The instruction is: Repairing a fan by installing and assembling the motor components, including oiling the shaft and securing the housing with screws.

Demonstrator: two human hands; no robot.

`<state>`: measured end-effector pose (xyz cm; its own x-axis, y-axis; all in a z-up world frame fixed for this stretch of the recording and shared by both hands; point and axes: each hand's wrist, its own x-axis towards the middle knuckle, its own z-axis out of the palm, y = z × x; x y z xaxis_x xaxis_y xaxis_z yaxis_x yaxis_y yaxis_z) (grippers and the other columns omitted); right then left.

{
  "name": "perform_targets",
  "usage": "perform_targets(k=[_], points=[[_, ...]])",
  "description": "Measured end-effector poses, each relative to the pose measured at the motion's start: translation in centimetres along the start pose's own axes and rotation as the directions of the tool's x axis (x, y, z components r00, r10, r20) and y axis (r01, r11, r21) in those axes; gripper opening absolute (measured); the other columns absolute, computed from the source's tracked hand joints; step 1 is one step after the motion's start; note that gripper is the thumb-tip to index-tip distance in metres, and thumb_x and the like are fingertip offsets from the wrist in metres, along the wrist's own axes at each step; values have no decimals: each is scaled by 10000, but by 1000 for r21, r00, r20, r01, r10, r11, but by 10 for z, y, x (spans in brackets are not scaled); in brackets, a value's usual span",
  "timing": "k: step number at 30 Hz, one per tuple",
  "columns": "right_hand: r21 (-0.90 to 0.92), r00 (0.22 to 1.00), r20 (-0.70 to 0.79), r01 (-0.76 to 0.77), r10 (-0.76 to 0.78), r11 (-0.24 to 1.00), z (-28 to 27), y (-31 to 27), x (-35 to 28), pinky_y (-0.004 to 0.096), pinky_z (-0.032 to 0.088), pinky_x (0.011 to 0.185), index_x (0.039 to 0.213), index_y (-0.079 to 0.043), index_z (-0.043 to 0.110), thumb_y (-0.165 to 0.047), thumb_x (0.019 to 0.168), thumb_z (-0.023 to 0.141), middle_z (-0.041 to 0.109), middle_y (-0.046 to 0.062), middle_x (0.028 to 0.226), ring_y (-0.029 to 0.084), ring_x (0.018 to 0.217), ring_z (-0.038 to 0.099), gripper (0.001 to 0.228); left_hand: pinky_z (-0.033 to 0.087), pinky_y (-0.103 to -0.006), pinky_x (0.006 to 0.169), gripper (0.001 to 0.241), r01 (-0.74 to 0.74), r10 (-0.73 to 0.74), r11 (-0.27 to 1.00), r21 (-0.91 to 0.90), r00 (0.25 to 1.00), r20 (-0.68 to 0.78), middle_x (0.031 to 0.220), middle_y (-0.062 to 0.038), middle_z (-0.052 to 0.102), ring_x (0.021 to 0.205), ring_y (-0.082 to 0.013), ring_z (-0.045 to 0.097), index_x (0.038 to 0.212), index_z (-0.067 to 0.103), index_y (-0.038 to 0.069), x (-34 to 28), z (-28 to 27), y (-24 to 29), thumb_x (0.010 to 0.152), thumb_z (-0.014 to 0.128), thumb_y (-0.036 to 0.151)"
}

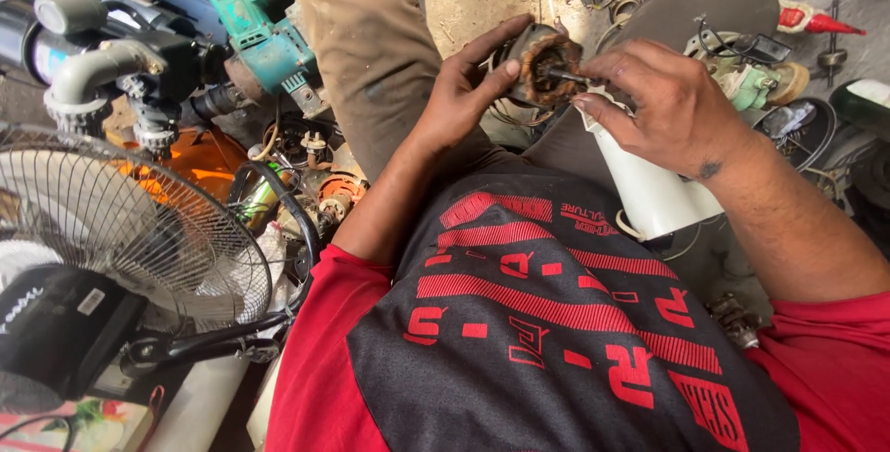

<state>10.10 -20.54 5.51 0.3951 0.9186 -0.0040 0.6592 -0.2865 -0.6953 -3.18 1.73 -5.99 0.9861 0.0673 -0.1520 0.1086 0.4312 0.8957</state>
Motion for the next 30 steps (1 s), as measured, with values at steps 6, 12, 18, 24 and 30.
perform_targets(k=[6, 12, 18, 24, 30], points=[[-192, 986, -71, 136, -152, 972, 0, -4, -7, 427, 598, 825, 1150, 134, 707, 82, 992, 800, 693, 228, 1003, 347, 906, 666, 190, 379, -419, 1323, 449, -56, 50, 985, 161, 998, 45, 1582, -127, 511, 1526, -261, 451, 1514, 508, 109, 1, 14, 21, 1111, 631, 262], [-207, 974, -93, 185, -207, 961, 13, 10, -24, 400, 602, 660, 1070, 125, 696, 117, 978, 800, 668, 212, 905, 307, 792, 634, 139, 451, -397, 1264, 477, 11, -14, 977, 212, 1000, 13, 1555, -130, 531, 1490, -251, 470, 1496, 516, 54, -3, 27, 29, 1099, 627, 294], [-340, 976, -155, 91, -151, 936, 22, 16, -14, 431, 578, 748, 1132, 54, 692, -80, 1004, 778, 637, 182, 940, 325, 847, 628, 205, 369, -429, 1275, 710, 59, -25, 958, 282, 992, -121, 1626, -182, 420, 1548, -300, 386, 1555, 396, 52, 2, 16, 10, 994, 736, 323], [-151, 908, -390, 99, -152, 983, 64, 12, 2, 412, 552, 684, 1007, -71, 661, -130, 988, 545, 534, 64, 811, 285, 732, 623, 132, 487, -625, 1042, 554, 176, -154, 982, 72, 958, -241, 1392, -334, 516, 1288, -421, 568, 1433, 488, -125, -3, 0, -3, 1011, 669, 184], [-182, 811, -560, 75, -166, 981, 69, -8, 17, 358, 518, 611, 830, -107, 553, -97, 944, 561, 488, 22, 729, 228, 691, 603, 115, 469, -662, 1093, 426, 201, -170, 979, 43, 907, -385, 1312, -359, 617, 1236, -476, 628, 1469, 471, -58, -22, -45, 4, 1070, 508, 87]])
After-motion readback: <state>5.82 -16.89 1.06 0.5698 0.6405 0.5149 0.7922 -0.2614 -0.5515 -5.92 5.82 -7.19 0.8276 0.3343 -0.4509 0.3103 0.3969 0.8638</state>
